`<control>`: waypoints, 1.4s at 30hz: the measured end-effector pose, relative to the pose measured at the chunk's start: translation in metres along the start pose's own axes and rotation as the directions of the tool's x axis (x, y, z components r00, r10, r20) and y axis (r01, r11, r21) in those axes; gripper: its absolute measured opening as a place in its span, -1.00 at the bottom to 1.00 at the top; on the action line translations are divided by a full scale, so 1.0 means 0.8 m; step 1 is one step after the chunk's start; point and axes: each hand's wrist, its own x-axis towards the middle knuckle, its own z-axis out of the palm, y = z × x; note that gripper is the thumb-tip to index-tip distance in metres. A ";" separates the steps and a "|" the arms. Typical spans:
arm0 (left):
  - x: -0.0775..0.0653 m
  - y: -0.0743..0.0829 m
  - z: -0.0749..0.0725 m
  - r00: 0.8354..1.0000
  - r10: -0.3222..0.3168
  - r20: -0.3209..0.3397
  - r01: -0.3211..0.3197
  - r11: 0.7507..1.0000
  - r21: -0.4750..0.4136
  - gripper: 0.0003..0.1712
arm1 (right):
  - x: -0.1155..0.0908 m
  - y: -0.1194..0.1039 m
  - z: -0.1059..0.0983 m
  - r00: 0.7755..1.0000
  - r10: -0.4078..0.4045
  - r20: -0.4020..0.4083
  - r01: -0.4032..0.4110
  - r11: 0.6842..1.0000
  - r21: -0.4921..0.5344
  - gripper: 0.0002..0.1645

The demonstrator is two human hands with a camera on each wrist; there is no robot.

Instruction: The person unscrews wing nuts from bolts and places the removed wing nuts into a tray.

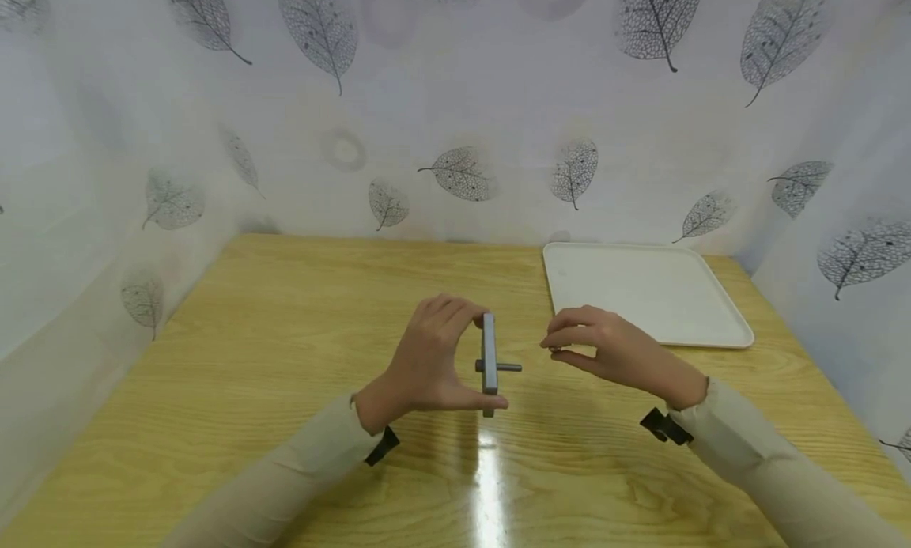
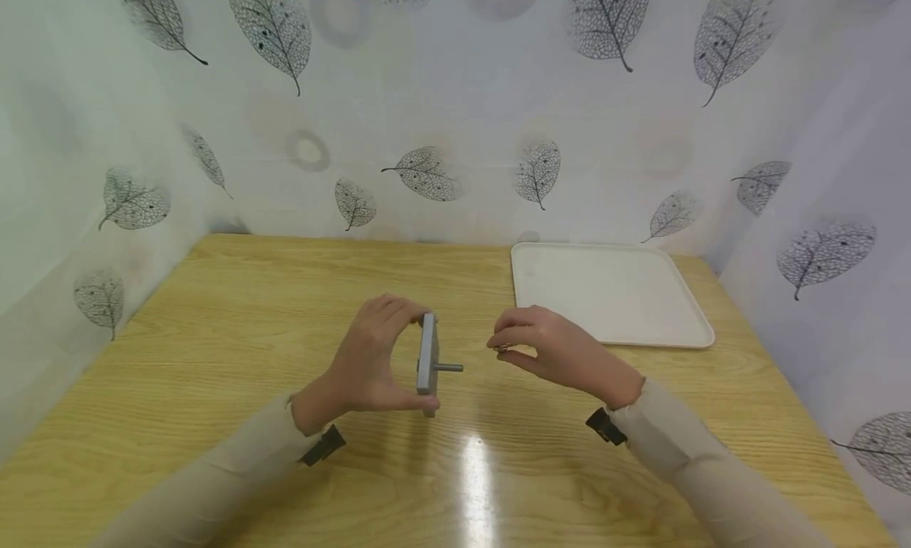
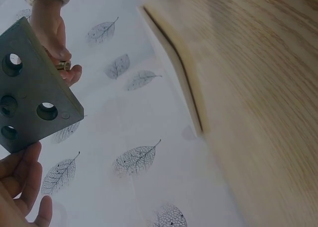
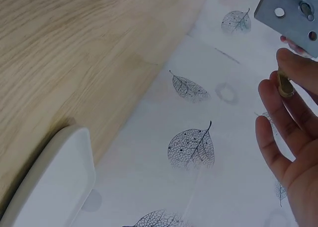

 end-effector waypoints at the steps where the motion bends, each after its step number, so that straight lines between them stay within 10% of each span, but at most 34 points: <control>1: 0.000 0.000 0.000 1.000 -0.002 0.002 0.002 1.000 0.000 0.04 | -0.002 0.002 -0.001 1.000 0.027 0.015 -0.027 1.000 -0.002 -0.85; 19: -0.002 -0.001 -0.002 1.000 0.008 -0.010 -0.008 1.000 -0.007 0.04 | -0.049 0.081 -0.018 0.928 0.350 0.132 -0.337 0.935 -0.111 -0.72; 42: -0.005 -0.003 0.002 1.000 0.010 -0.014 -0.010 1.000 -0.016 0.02 | -0.131 0.174 -0.049 0.683 0.680 0.268 -0.649 0.733 -0.206 -0.80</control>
